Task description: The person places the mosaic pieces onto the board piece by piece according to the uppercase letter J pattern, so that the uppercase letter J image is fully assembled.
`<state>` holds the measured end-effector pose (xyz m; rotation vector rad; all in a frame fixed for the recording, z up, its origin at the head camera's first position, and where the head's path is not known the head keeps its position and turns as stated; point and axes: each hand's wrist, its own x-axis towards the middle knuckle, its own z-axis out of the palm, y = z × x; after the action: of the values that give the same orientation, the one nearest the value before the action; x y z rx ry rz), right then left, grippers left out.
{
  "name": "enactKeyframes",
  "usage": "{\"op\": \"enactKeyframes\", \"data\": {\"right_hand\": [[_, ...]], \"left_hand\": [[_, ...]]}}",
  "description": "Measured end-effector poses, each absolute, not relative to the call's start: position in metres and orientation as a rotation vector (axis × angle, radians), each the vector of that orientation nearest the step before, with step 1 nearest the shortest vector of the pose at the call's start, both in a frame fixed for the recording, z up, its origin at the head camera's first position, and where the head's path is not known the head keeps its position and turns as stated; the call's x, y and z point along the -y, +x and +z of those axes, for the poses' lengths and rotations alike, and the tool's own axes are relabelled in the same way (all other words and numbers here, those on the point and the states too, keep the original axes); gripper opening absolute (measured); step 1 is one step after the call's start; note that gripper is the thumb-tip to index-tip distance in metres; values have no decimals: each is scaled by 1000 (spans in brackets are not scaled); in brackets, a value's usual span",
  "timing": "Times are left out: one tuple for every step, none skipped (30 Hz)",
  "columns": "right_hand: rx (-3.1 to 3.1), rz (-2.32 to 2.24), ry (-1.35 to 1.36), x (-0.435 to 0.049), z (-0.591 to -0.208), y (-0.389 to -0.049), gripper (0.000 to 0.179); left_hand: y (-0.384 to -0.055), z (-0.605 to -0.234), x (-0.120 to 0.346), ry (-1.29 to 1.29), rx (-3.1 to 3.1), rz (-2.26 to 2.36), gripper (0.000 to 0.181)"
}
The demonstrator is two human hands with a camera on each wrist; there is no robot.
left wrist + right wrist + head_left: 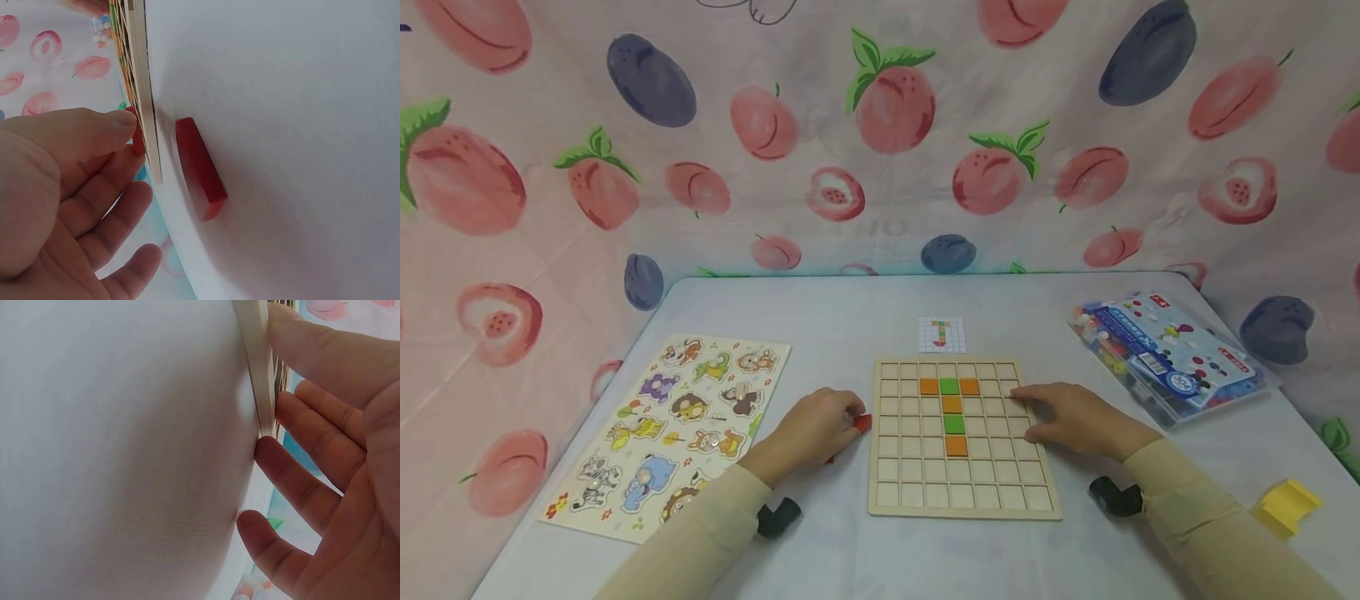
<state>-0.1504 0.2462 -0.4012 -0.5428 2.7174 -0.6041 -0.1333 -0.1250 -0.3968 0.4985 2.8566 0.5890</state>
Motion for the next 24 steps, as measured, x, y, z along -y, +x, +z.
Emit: {"op": "enactKeyframes", "data": {"right_hand": [[-2718,-605,-544,-246,-401,-150,65],[-2718,-607,-546,-247,-401,-150,65],[-2718,-608,-546,-247,-402,-150,65],[-2718,-608,-546,-247,-402,-150,65],[-2718,-608,-545,-247,-402,-151,65],[-2718,-607,-546,-247,-402,-151,65],[-2717,-606,-544,-247,-403,-151,65],[-2716,-604,-543,-247,-403,-151,65],[-2716,-603,-543,-247,-404,-152,65],[-2715,-601,-543,-248,-404,-152,65],[-2716,-599,-544,-248,-405,-152,65],[-2717,-597,-544,-248,-405,-153,65],[-2717,-595,-544,-248,-405,-153,65],[-2718,-594,-546,-248,-405,-153,65],[-2718,-594,-548,-248,-405,-153,65],[-2719,-592,-549,-248,-405,-153,65],[-2719,-593,-550,-248,-405,-153,65],[-2719,-593,-551,-248,-405,-153,65],[-2718,-594,-553,-248,-404,-153,65],[-2717,-597,-555,-248,-404,-153,65],[-2717,-598,-556,-248,-404,-153,65],[-2716,-598,-557,-247,-403,-153,65],[-2715,-599,-557,-247,-403,-153,64],[-2714,-600,-558,-247,-403,-153,64]], "left_hand": [[-133,-396,124,496,-2852,591,24],[-133,-397,124,496,-2852,592,24],[-132,-397,123,495,-2850,593,24],[-132,-397,122,497,-2850,594,25],[-131,-397,122,503,-2851,595,25],[-131,-397,121,511,-2852,598,24],[-130,-397,121,521,-2853,603,23],[-130,-397,120,533,-2855,608,23],[-130,-397,119,546,-2855,611,22],[-129,-396,119,557,-2855,616,21],[-129,-396,118,566,-2853,622,20],[-129,-396,117,575,-2852,626,19],[-128,-395,117,582,-2848,632,19],[-128,-395,116,587,-2843,635,19],[-127,-395,115,593,-2838,638,19],[-127,-395,115,601,-2834,639,20],[-126,-395,114,614,-2832,636,20],[-126,-395,113,628,-2832,631,20],[-125,-396,112,642,-2833,623,20],[-125,-396,112,656,-2838,613,20],[-124,-396,111,669,-2843,606,20],[-124,-396,110,684,-2849,599,19],[-123,-395,109,698,-2855,594,18],[-122,-395,108,707,-2859,590,18]]}}
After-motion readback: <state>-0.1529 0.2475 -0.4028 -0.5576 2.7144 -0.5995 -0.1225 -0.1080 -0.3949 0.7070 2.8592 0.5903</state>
